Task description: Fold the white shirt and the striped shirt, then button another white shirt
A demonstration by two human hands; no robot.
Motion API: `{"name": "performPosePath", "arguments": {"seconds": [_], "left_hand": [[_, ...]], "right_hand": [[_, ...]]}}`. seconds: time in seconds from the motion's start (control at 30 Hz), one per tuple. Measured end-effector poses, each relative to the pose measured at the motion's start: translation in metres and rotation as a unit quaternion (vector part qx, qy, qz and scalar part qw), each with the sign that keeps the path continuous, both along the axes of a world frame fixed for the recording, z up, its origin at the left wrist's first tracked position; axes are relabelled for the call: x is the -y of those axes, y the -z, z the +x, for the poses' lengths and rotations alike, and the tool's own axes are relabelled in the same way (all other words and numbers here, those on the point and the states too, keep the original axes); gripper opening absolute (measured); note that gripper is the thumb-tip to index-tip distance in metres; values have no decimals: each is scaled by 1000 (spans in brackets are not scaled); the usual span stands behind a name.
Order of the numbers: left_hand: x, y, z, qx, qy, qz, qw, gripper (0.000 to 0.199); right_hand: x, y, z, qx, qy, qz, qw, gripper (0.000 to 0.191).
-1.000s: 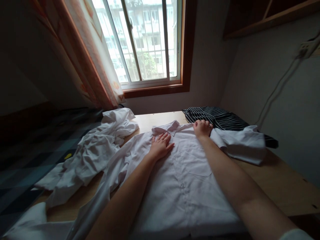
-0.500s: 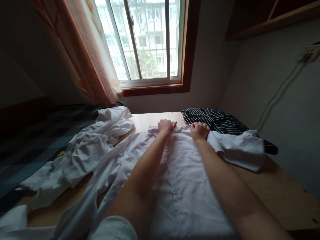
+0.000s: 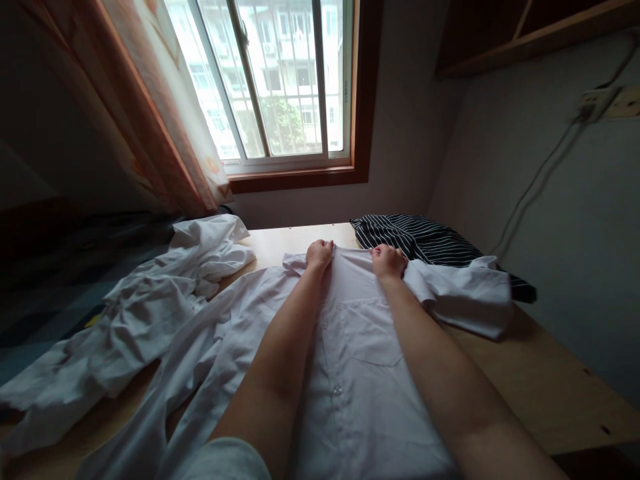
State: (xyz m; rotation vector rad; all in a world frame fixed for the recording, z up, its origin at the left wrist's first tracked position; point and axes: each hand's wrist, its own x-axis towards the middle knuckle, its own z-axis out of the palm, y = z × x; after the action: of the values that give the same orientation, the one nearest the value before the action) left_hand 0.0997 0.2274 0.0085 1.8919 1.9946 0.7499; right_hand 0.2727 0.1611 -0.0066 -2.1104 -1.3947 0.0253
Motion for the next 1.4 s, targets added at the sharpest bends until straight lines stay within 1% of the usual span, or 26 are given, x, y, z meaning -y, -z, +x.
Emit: {"name": "performPosePath", "arguments": {"seconds": [0.23, 0.4, 0.47, 0.53, 0.6, 0.67, 0.73, 0.8, 0.87, 0.93, 0.97, 1.0, 1.03, 1.07, 1.1, 1.13, 1.17, 1.2, 1.27, 1.33, 1.4], "left_hand": [[7, 0, 4, -13, -8, -2, 1000, 38], [14, -4, 5, -22, 26, -5, 999, 47], [18, -8, 4, -25, 36, -2, 999, 45], [26, -12, 1, -41, 35, 21, 998, 37], [39, -15, -3, -85, 42, 67, 993, 37], [58, -15, -7, -149, 86, 116, 978, 41], [81, -11, -12, -205, 165, 137, 955, 43], [104, -4, -17, -238, 230, 131, 934, 46], [123, 4, -20, -252, 256, 104, 928, 50], [133, 11, -22, -249, 253, 69, 932, 52], [135, 14, -22, -244, 249, 57, 936, 52], [136, 16, -23, -237, 246, 49, 939, 52], [135, 18, -23, -229, 245, 47, 941, 52], [133, 19, -24, -221, 245, 50, 943, 53], [131, 20, -25, -212, 245, 55, 944, 53], [129, 20, -26, -202, 245, 62, 946, 53], [127, 20, -28, -190, 244, 70, 948, 54], [127, 21, -31, -179, 240, 80, 951, 55], [127, 22, -38, -166, 210, 106, 958, 57], [129, 23, -47, -180, 145, 131, 964, 58], [131, 22, -58, -215, 65, 135, 965, 61]], "right_hand": [[1, 3, -1, 21, 8, 13, 1000, 29], [3, 2, -3, 26, 9, 26, 999, 28], [3, 2, -4, 27, 8, 31, 999, 28], [3, 2, -4, 26, 7, 30, 999, 29], [3, 2, -5, 25, 6, 27, 999, 30], [3, 3, -5, 25, 3, 24, 999, 30], [3, 4, -4, 24, -1, 23, 999, 31], [3, 6, -3, 19, -4, 28, 999, 31], [3, 6, -4, 23, -8, 58, 998, 32], [3, 4, -6, 47, -22, 119, 992, 31], [3, 2, -9, 64, -42, 151, 986, 31], [3, 1, -12, 80, -76, 174, 978, 31], [4, 0, -16, 93, -124, 183, 971, 31], [4, -1, -21, 102, -182, 173, 963, 31], [4, -1, -26, 106, -239, 147, 954, 30], [4, 0, -31, 107, -284, 112, 946, 29], [4, 2, -35, 107, -309, 76, 942, 29], [4, 4, -38, 105, -314, 45, 942, 28], [6, 8, -42, 103, -290, 11, 952, 27], [7, 11, -43, 103, -265, 5, 959, 28], [10, 11, -43, 106, -257, 2, 961, 28]]}}
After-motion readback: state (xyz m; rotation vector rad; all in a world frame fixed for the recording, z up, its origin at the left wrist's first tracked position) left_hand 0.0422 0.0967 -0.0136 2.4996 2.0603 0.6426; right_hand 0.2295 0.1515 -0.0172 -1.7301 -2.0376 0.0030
